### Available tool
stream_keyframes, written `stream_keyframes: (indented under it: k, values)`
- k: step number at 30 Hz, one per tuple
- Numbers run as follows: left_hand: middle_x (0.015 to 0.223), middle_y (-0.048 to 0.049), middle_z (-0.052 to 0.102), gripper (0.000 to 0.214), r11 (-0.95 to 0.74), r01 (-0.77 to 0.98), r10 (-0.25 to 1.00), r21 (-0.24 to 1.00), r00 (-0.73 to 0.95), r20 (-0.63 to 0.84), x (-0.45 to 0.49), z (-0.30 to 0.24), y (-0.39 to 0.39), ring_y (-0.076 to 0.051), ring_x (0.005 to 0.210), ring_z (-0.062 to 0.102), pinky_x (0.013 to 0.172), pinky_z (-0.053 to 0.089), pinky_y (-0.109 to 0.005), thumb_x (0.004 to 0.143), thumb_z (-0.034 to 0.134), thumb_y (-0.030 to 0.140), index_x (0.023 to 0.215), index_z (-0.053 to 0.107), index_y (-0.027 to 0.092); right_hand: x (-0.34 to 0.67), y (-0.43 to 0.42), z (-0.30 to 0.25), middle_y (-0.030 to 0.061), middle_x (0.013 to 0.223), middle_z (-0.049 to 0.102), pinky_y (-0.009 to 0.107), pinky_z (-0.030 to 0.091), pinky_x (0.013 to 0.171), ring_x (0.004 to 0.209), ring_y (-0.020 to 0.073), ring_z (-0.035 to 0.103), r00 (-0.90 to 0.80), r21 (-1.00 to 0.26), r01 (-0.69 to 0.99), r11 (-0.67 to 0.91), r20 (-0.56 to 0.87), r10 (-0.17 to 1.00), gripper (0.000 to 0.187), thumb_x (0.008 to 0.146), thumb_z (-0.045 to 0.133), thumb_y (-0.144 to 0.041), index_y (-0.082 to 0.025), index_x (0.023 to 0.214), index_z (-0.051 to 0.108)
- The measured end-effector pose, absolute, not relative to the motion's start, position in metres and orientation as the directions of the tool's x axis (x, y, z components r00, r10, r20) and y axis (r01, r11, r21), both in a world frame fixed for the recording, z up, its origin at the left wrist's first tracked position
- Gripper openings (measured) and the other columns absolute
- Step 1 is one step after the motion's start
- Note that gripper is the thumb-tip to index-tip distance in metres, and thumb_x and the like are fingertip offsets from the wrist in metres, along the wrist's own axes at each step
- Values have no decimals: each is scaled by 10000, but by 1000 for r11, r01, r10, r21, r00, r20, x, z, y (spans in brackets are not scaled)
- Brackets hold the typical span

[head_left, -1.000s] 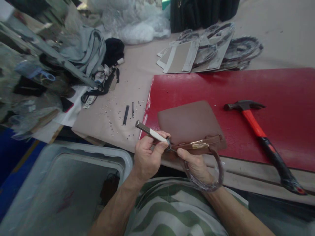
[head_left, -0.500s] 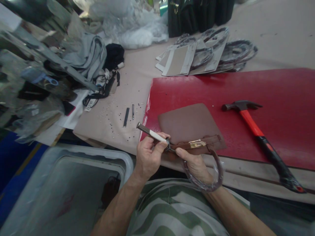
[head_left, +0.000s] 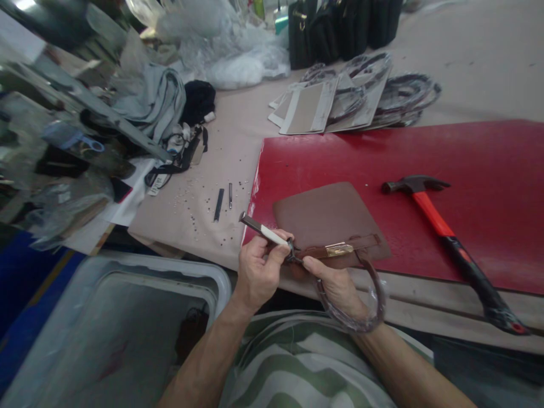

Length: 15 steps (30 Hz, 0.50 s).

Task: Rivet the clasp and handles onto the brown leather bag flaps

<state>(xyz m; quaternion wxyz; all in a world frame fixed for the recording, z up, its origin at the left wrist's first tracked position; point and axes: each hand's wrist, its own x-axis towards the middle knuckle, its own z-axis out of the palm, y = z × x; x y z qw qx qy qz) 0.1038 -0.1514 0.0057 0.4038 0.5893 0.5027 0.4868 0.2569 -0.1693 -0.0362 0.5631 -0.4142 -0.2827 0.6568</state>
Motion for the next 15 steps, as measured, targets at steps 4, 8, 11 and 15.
stream_keyframes:
  k: [4,8,11,15]
  values:
    - [1038,-92,745,127,-211,279,977,937,89,194,102,8,-149,-201,955,716,825,587,-292,916,621,214,1021,676,167,257,-172,-35,23,1155,749,501,419,1142,1129,273,648,4,-846,-468,-255,-290,957,375,679,887,-437,-259,990,775]
    - [1034,-91,741,138,-228,299,972,927,133,196,105,17,-134,-192,926,707,803,576,-283,900,602,199,1018,665,168,260,-162,-27,38,1159,748,508,422,1139,1136,284,648,39,-858,-451,-244,-293,955,406,665,896,-440,-243,1001,779]
    - [966,-74,746,124,-204,271,976,941,133,173,109,23,-112,-169,839,701,730,561,-253,890,596,204,981,670,163,264,-145,-19,43,1165,745,472,492,1073,1108,269,657,1,-849,-472,-238,-270,963,419,667,891,-399,-229,1031,773]
    - [913,-58,747,115,-186,259,979,948,127,158,114,17,-80,-157,782,685,691,539,-244,871,594,190,944,678,161,271,-121,-16,50,1080,753,357,620,726,839,212,690,-156,-796,-528,-297,-253,955,435,646,874,-305,-199,1051,756]
